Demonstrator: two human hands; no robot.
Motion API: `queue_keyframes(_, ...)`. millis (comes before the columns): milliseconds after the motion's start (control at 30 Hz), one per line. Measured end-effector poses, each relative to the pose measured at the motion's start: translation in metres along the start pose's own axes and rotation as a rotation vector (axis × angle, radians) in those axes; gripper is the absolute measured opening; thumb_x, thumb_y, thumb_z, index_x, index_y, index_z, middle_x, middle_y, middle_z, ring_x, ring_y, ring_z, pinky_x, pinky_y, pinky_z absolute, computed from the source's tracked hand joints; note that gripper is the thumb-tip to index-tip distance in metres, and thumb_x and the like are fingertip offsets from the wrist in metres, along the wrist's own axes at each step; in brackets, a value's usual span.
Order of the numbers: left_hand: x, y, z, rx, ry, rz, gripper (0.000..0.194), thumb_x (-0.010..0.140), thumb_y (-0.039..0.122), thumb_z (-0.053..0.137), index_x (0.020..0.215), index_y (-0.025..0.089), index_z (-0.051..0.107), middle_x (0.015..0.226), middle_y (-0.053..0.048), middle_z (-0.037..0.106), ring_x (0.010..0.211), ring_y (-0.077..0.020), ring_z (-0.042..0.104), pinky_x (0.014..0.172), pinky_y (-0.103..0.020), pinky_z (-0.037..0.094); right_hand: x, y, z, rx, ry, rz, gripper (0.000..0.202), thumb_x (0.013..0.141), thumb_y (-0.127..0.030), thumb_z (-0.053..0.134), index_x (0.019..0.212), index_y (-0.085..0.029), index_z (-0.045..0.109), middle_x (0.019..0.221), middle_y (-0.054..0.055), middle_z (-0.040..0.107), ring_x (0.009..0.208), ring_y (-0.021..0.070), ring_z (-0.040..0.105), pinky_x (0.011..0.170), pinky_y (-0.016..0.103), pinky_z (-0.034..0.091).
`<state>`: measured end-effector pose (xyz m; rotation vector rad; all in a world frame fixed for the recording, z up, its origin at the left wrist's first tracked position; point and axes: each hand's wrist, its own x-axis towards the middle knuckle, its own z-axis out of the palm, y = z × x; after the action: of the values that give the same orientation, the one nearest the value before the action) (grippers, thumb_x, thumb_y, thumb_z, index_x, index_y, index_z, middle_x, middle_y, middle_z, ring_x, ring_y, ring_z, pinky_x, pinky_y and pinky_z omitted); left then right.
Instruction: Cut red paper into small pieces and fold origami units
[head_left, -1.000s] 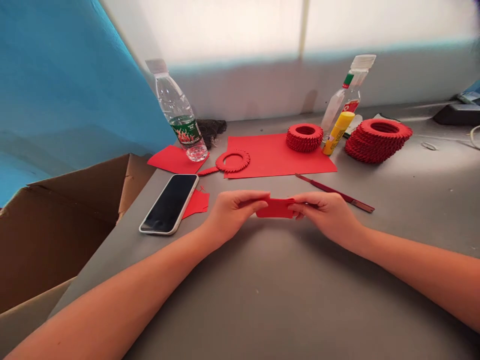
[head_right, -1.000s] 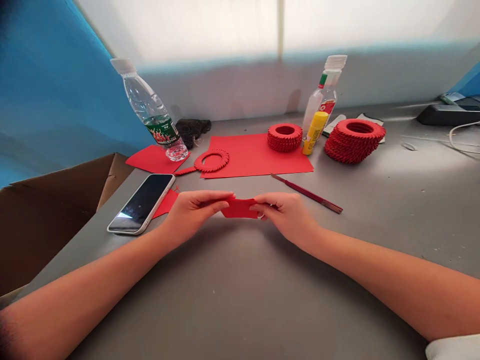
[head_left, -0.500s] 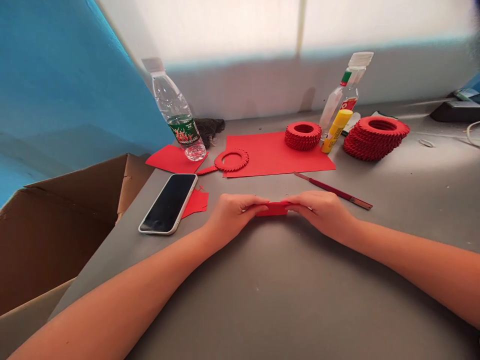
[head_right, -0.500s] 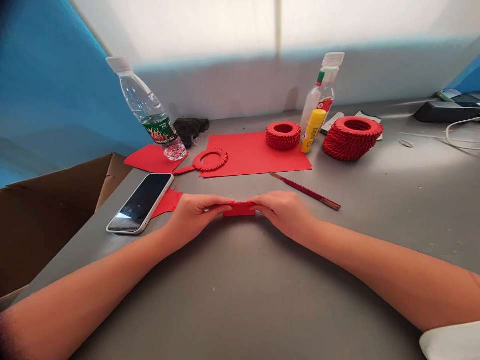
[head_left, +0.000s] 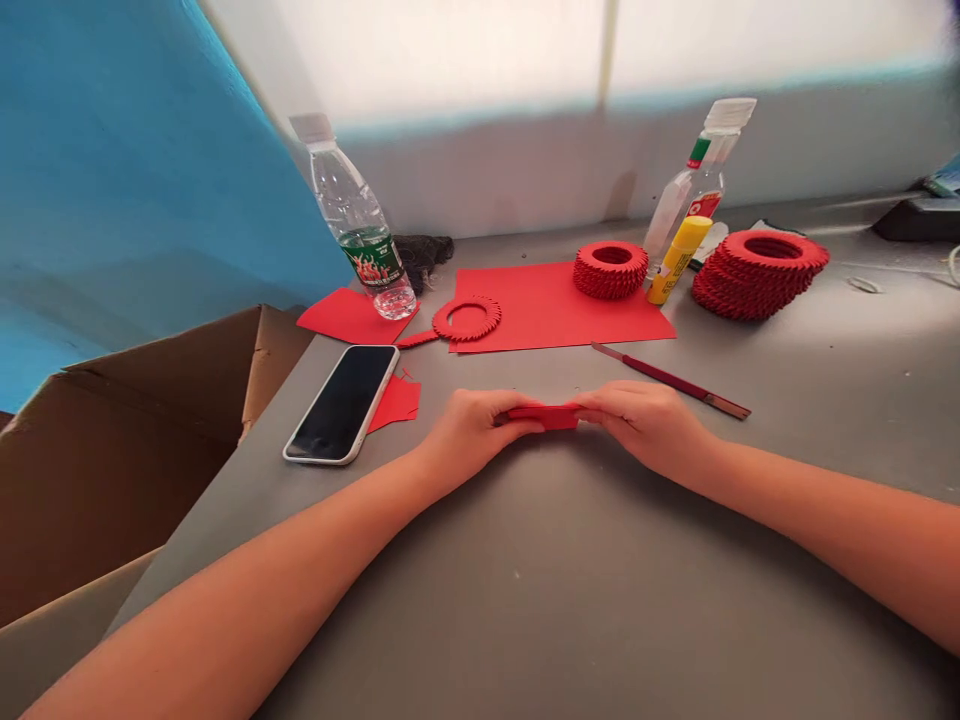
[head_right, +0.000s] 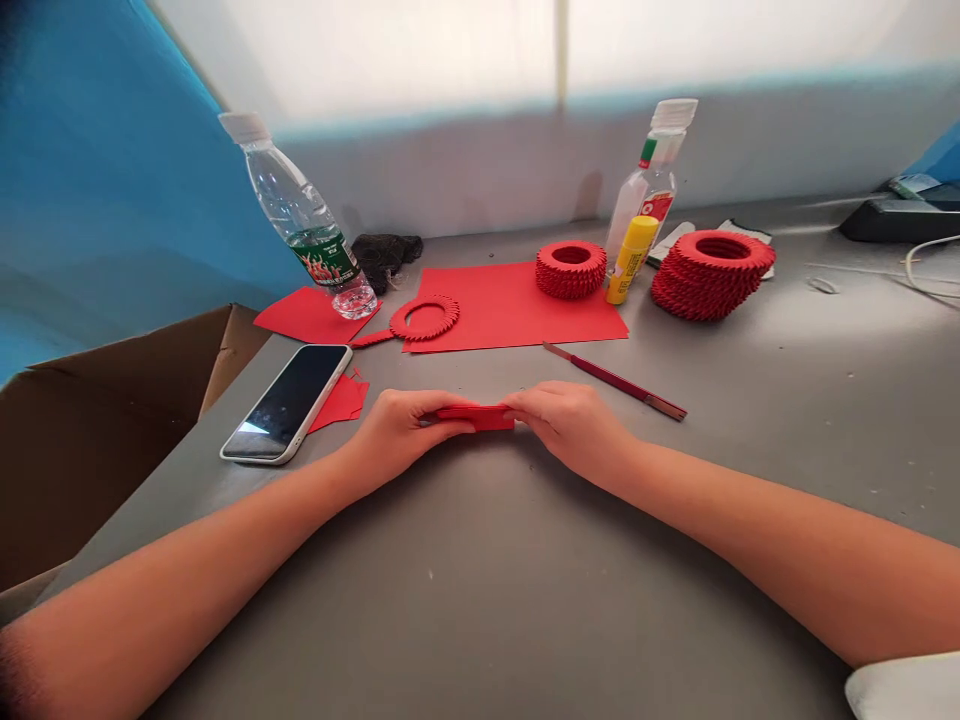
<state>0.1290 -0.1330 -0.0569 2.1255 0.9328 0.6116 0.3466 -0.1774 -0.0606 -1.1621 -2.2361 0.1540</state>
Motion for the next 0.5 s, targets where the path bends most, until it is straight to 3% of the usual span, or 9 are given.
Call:
queue_keyframes(100, 0.001, -0.001, -0.009, -0.037, -0.072, 0.024, 0.041, 0.071, 0.033, 0.065, 0.110, 0.022, 0.060, 0.102, 0.001, 0.066, 0.091, -0.0165, 0.061, 0.081, -0.023, 0.047, 0.000, 0.000, 0.000, -0.004, 0.004, -0.012, 0.019, 0.083, -0.015, 0.047, 0.090, -0.017, 0.064, 0.073, 0.003, 0.066, 0.064, 0.0114, 0.059, 0.059, 0.022, 0.046)
queue_keyframes(233, 0.003, -0.001, -0.018, -0.010, -0.125, 0.052, 0.035, 0.074, 0.031, 0.062, 0.107, 0.021, 0.062, 0.100, 0.000, 0.067, 0.089, -0.0164, 0.063, 0.077, -0.022, 0.048, 0.000, 0.000, 0.000, 0.005, 0.003, -0.016, 0.019, 0.083, -0.015, 0.046, 0.090, -0.017, 0.064, 0.073, 0.003, 0.066, 0.064, 0.0111, 0.059, 0.059, 0.022, 0.046)
queue_keyframes(367, 0.003, -0.004, -0.014, 0.097, -0.057, 0.109, 0.022, 0.077, 0.028, 0.059, 0.096, 0.021, 0.067, 0.086, 0.002, 0.070, 0.073, -0.0137, 0.064, 0.065, -0.019, 0.049, 0.000, -0.001, 0.000, 0.003, 0.019, 0.000, 0.017, 0.082, -0.016, 0.049, 0.090, -0.017, 0.065, 0.073, 0.002, 0.068, 0.064, 0.0109, 0.060, 0.059, 0.021, 0.047)
queue_keyframes(500, 0.002, -0.007, -0.008, 0.113, 0.024, 0.174, 0.025, 0.075, 0.025, 0.061, 0.099, 0.021, 0.066, 0.089, 0.002, 0.069, 0.076, -0.0138, 0.065, 0.069, -0.019, 0.050, 0.001, 0.000, 0.001, 0.006, 0.021, 0.010, 0.018, 0.083, -0.019, 0.049, 0.090, -0.018, 0.065, 0.072, 0.001, 0.068, 0.063, 0.0113, 0.060, 0.059, 0.021, 0.047)
